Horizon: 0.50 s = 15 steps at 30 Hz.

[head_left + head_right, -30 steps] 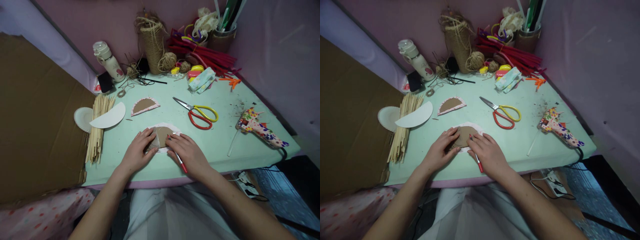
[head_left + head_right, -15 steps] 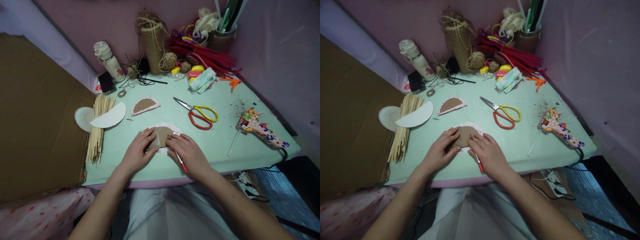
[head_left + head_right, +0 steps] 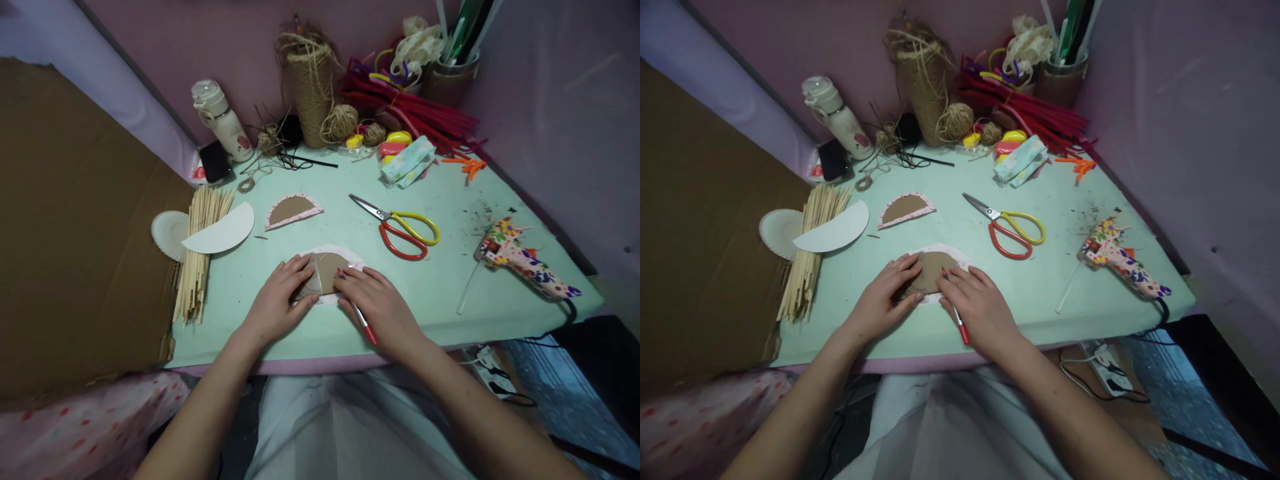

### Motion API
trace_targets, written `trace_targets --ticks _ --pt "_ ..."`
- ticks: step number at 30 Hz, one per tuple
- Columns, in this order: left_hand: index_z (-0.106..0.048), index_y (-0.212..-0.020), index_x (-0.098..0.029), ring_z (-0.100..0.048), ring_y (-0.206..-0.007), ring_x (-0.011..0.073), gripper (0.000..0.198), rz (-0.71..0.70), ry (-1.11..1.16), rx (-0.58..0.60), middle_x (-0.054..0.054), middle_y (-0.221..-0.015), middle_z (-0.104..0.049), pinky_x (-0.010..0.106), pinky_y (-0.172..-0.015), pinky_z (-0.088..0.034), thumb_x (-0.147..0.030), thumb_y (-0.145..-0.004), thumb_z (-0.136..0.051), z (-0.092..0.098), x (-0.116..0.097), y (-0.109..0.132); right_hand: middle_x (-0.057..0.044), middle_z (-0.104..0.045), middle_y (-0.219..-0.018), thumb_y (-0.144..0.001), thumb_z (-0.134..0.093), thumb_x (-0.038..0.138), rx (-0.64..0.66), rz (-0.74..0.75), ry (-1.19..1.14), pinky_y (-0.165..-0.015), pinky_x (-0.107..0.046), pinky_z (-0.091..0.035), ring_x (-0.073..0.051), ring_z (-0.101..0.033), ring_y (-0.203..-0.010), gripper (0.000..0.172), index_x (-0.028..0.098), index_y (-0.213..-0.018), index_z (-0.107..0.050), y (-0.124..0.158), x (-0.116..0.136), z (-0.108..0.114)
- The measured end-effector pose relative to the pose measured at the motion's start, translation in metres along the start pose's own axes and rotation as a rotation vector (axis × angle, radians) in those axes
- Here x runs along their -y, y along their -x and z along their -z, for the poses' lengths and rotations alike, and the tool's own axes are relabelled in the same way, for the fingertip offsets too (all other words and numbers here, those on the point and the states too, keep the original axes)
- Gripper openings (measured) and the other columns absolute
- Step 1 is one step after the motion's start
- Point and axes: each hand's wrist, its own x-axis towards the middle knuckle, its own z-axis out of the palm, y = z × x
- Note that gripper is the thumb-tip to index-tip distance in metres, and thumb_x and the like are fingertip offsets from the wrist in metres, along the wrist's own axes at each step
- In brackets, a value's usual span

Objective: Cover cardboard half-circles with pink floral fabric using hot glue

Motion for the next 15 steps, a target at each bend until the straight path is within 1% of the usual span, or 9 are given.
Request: trace_targets --ticks 9,15 --pt "-0.05 -0.136 -0.022 -0.035 -0.142 0.0273 0.05 -0.007 0.003 0.0 0.012 -0.15 -0.044 0.053 -0.116 -0.028 -0.042 -0.091 -0.053 -0.0006 0.0017 0.0002 -0.011 -0.068 -0.122 -0.097 -0.049 0.023 0.003 0.0 0.006 -0.107 -0.045 -0.04 -0.024 -0.056 -0.125 0.026 0.017 -0.12 -0.058 0.0011 -0.0004 -0.0011" --pt "-0.051 -0.136 -0.019 -0.034 -0.143 0.0268 0.05 0.001 0.005 0.002 0.013 -0.15 -0.045 0.051 -0.117 -0.028 -0.042 -0.091 -0.053 -0.0003 0.0006 -0.0001 -0.011 -0.069 -0.121 -0.097 -0.05 0.022 -0.002 0.001 0.006 -0.107 -0.044 -0.04 -0.024 -0.056 -0.125 0.025 0.016 -0.119 -0.059 0.0007 -0.0001 -0.0011"
